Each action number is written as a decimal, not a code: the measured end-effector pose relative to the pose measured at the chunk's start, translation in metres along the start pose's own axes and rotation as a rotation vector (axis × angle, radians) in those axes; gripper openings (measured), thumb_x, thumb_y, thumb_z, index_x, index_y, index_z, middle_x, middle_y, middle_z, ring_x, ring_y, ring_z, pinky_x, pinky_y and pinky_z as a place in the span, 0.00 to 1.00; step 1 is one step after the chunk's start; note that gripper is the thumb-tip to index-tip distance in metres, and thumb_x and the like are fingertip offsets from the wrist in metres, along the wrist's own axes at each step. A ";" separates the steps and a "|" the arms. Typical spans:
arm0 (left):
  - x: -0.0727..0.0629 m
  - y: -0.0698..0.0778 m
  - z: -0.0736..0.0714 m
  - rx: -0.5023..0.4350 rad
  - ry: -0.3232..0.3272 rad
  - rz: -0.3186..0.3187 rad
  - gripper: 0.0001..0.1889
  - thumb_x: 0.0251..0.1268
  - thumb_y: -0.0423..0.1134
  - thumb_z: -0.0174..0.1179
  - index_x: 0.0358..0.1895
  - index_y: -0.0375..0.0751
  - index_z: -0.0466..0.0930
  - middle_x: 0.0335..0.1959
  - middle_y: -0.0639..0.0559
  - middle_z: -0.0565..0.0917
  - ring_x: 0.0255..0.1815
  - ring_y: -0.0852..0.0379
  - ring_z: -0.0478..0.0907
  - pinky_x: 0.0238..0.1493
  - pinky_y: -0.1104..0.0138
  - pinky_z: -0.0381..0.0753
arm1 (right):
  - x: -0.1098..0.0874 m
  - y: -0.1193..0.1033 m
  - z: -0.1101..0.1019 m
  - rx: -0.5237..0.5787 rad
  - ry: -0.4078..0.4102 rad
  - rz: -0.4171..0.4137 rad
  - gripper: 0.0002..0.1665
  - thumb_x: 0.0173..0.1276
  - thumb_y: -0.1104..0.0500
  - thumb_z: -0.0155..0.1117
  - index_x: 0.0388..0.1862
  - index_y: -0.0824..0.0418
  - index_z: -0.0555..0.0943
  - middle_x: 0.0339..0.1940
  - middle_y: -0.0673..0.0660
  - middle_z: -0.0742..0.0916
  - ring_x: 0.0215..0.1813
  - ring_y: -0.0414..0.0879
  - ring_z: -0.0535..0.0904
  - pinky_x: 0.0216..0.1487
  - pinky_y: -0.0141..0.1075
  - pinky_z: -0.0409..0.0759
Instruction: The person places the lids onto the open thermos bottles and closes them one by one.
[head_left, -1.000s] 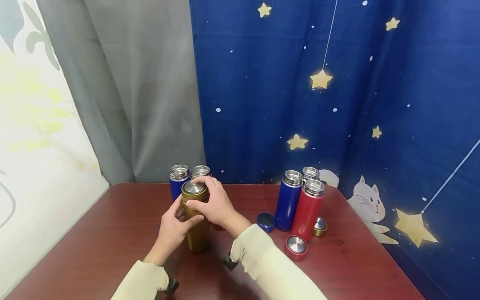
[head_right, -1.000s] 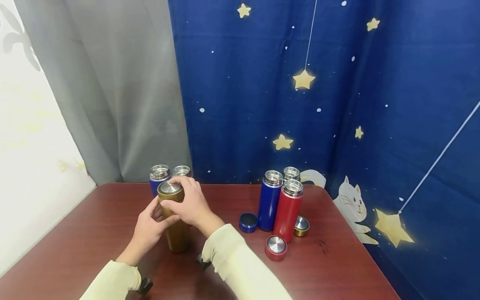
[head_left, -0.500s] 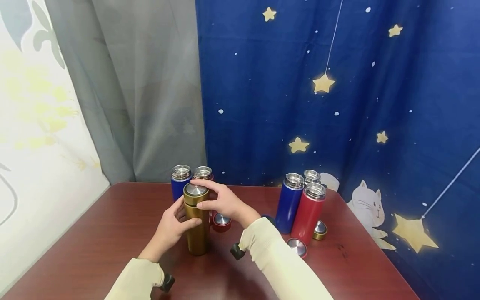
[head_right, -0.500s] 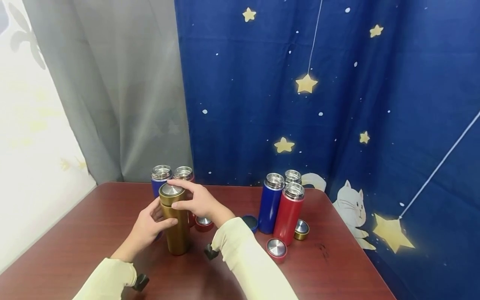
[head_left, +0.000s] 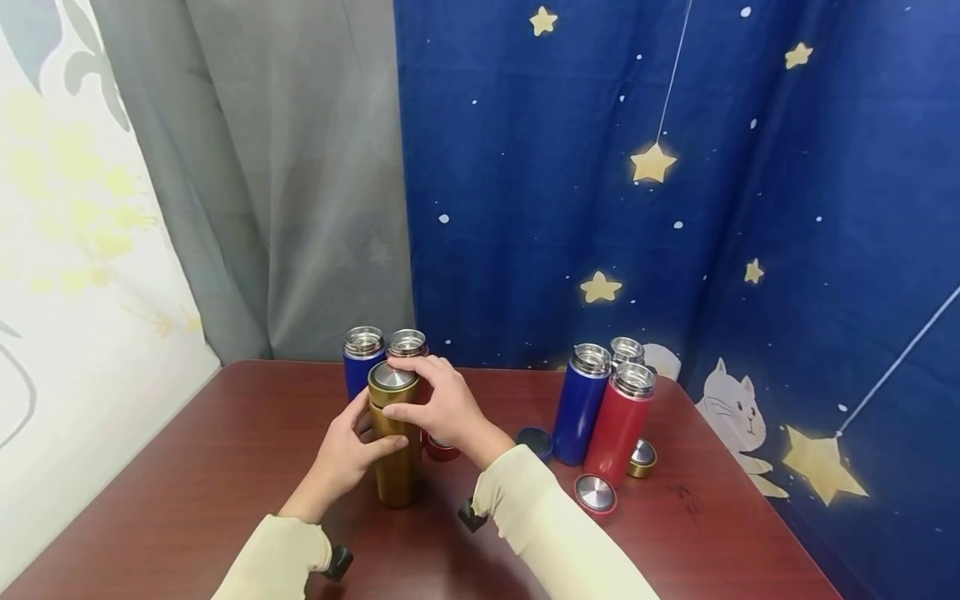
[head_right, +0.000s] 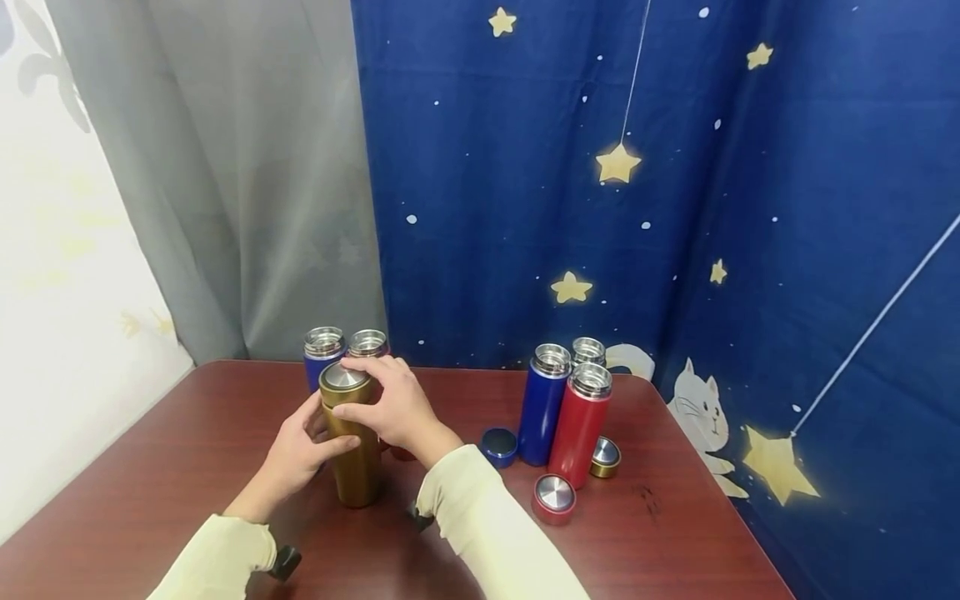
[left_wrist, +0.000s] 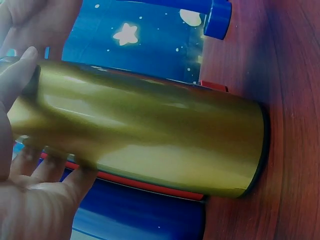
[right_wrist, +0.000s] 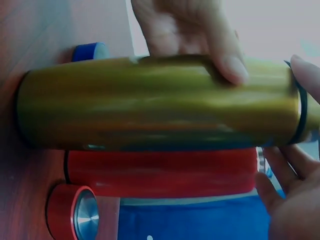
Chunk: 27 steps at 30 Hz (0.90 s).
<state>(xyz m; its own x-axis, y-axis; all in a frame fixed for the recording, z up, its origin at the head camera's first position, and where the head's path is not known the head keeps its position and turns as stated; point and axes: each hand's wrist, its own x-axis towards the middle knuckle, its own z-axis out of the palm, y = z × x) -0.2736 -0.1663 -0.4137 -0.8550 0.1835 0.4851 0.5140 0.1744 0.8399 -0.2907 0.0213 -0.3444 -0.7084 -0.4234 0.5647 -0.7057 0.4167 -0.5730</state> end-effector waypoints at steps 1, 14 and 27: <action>0.000 0.001 0.000 0.011 0.000 -0.002 0.46 0.54 0.32 0.72 0.75 0.40 0.56 0.68 0.40 0.69 0.64 0.46 0.71 0.56 0.55 0.76 | -0.001 0.000 0.002 -0.016 0.033 -0.014 0.36 0.54 0.46 0.77 0.63 0.46 0.78 0.55 0.48 0.81 0.56 0.41 0.71 0.56 0.38 0.75; -0.003 -0.002 0.000 0.128 0.051 0.016 0.44 0.54 0.34 0.73 0.74 0.39 0.59 0.66 0.39 0.71 0.61 0.42 0.73 0.53 0.54 0.78 | -0.003 -0.015 0.041 -0.517 0.476 -0.062 0.37 0.46 0.30 0.73 0.45 0.53 0.76 0.36 0.51 0.78 0.39 0.46 0.70 0.39 0.36 0.72; -0.001 -0.002 0.000 -0.005 -0.003 -0.065 0.45 0.55 0.34 0.72 0.75 0.42 0.56 0.66 0.38 0.71 0.59 0.40 0.76 0.50 0.59 0.80 | -0.006 -0.013 0.016 0.316 0.122 0.110 0.39 0.58 0.54 0.72 0.65 0.56 0.64 0.62 0.56 0.75 0.62 0.45 0.71 0.57 0.38 0.74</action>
<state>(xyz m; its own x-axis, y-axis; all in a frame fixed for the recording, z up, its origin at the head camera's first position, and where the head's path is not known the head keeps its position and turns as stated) -0.2738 -0.1667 -0.4157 -0.8864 0.1749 0.4287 0.4569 0.1808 0.8710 -0.2767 0.0053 -0.3501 -0.7894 -0.2822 0.5452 -0.6013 0.1766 -0.7793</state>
